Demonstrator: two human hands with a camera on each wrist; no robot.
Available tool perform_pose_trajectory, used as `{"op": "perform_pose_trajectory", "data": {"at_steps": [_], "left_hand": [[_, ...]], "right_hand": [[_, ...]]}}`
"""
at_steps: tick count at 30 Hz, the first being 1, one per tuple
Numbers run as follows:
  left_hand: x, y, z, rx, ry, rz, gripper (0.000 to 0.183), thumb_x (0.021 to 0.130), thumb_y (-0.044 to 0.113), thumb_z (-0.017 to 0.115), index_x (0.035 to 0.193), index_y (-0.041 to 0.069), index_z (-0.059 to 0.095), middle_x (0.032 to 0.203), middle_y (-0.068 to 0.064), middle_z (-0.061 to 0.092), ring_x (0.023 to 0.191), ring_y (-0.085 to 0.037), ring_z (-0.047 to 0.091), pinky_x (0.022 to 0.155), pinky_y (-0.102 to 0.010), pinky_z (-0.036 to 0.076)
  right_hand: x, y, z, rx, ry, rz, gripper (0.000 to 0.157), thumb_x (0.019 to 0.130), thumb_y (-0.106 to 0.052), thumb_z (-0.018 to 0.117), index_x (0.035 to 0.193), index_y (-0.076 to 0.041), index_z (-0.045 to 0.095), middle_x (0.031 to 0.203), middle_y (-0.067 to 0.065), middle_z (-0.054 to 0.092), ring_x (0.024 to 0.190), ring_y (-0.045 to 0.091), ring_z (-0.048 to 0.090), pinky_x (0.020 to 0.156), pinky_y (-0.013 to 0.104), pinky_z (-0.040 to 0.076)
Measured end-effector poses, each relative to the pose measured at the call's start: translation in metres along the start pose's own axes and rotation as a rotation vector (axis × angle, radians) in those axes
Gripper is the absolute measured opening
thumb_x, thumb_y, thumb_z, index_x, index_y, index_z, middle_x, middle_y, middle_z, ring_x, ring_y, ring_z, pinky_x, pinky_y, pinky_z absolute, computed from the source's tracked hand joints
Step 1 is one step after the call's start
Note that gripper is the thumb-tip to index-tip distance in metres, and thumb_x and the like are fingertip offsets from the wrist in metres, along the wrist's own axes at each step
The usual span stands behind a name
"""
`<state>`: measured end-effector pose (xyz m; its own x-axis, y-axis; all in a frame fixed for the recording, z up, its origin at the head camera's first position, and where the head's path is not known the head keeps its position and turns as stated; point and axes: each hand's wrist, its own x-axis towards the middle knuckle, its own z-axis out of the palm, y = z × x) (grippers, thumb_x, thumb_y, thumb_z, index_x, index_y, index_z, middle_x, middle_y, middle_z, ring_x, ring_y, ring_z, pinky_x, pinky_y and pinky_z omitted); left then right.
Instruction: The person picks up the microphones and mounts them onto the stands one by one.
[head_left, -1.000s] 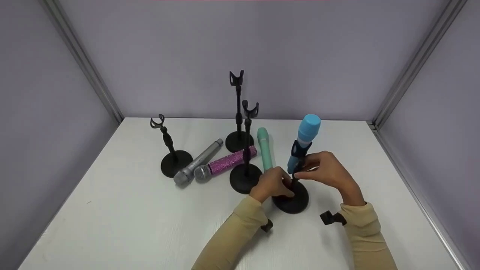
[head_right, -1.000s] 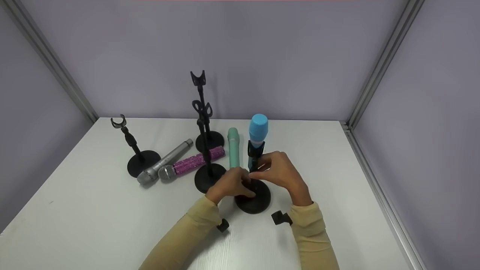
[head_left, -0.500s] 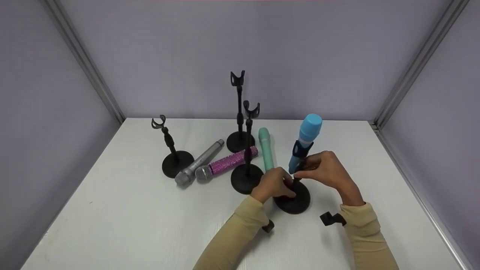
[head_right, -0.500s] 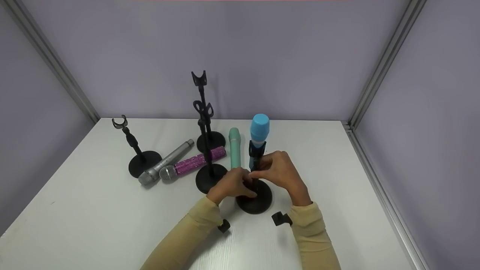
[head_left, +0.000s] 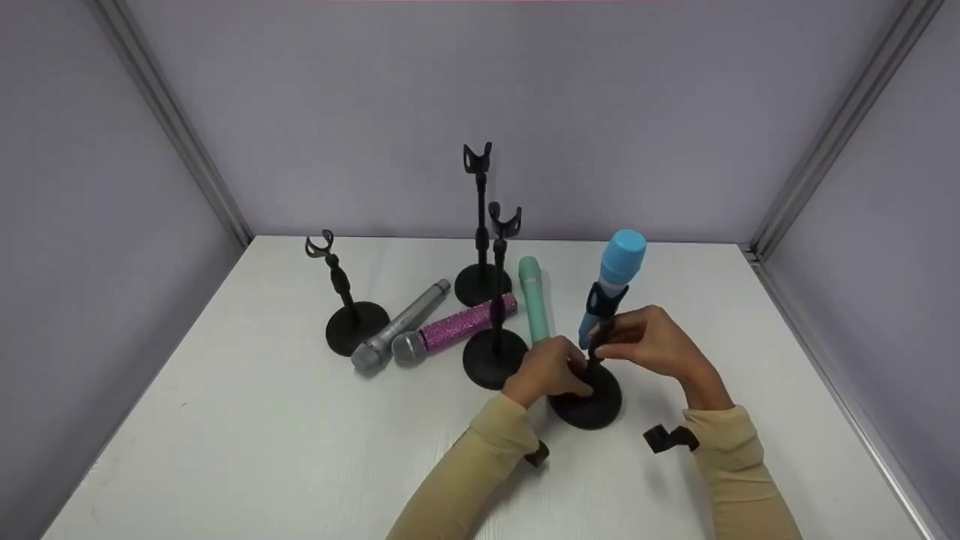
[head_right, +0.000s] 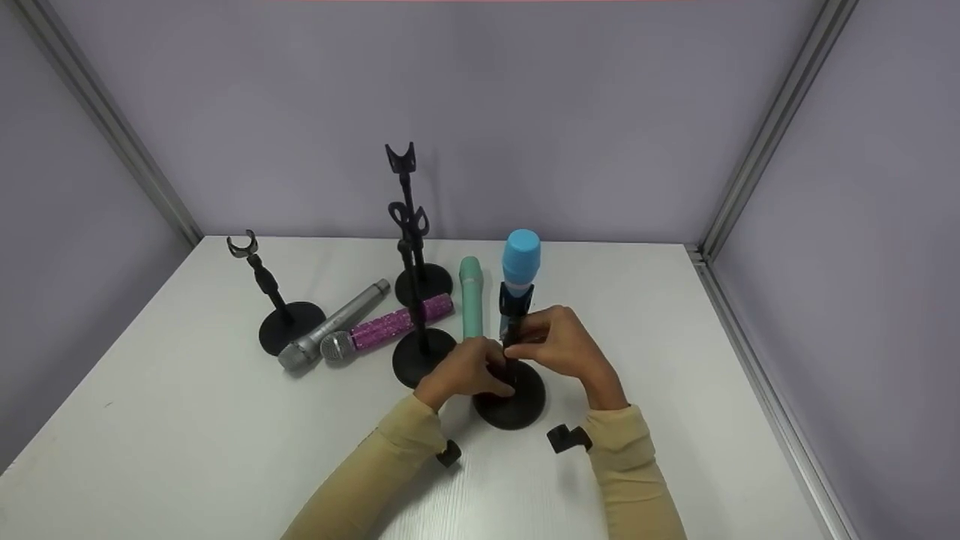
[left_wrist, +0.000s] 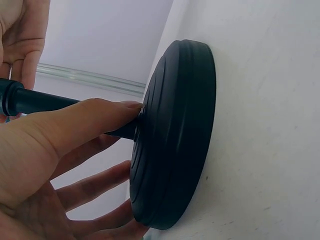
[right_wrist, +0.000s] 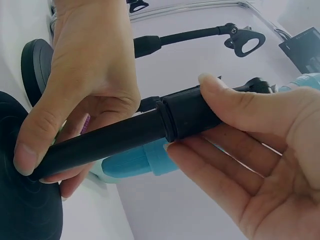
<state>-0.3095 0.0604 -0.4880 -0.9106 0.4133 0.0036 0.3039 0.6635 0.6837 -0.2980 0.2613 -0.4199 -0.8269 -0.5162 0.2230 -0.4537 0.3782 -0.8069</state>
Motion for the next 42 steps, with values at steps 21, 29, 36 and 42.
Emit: {"op": "perform_pose_trajectory", "data": {"at_steps": [21,29,36,42], "left_hand": [[-0.001,0.001,0.001,-0.014,-0.004,-0.051,0.022,0.074,0.021,0.094,0.090,0.016,0.080,0.081,0.008,0.069,0.075,-0.007,0.056,0.070,-0.023,0.052],[0.002,0.002,0.001,-0.003,-0.024,-0.062,0.019,0.076,0.023,0.093,0.090,0.019,0.081,0.082,0.010,0.067,0.077,-0.007,0.056,0.071,-0.023,0.051],[0.001,0.003,0.001,-0.008,-0.030,-0.064,0.020,0.076,0.022,0.093,0.091,0.018,0.081,0.081,0.009,0.067,0.076,-0.007,0.056,0.070,-0.023,0.052],[0.000,0.004,0.000,-0.042,-0.044,-0.099,0.021,0.077,0.021,0.093,0.094,0.017,0.081,0.082,0.008,0.069,0.076,-0.009,0.058,0.071,-0.025,0.054]], "right_hand": [[-0.004,-0.026,0.012,-0.304,0.193,0.197,0.040,0.076,-0.032,0.092,0.101,-0.003,0.078,0.087,0.008,0.080,0.082,0.021,0.076,0.074,0.035,0.058],[-0.003,-0.023,0.010,-0.264,0.149,0.196,0.037,0.080,-0.023,0.089,0.106,0.000,0.077,0.092,0.011,0.080,0.087,0.024,0.077,0.079,0.038,0.060],[-0.005,-0.019,0.006,-0.224,0.054,0.137,0.032,0.087,-0.011,0.081,0.115,0.002,0.074,0.101,0.014,0.079,0.095,0.029,0.076,0.088,0.049,0.060],[-0.004,-0.016,0.005,-0.170,-0.004,0.094,0.023,0.089,-0.001,0.075,0.112,0.000,0.073,0.109,0.017,0.076,0.099,0.032,0.075,0.092,0.055,0.059]]}}
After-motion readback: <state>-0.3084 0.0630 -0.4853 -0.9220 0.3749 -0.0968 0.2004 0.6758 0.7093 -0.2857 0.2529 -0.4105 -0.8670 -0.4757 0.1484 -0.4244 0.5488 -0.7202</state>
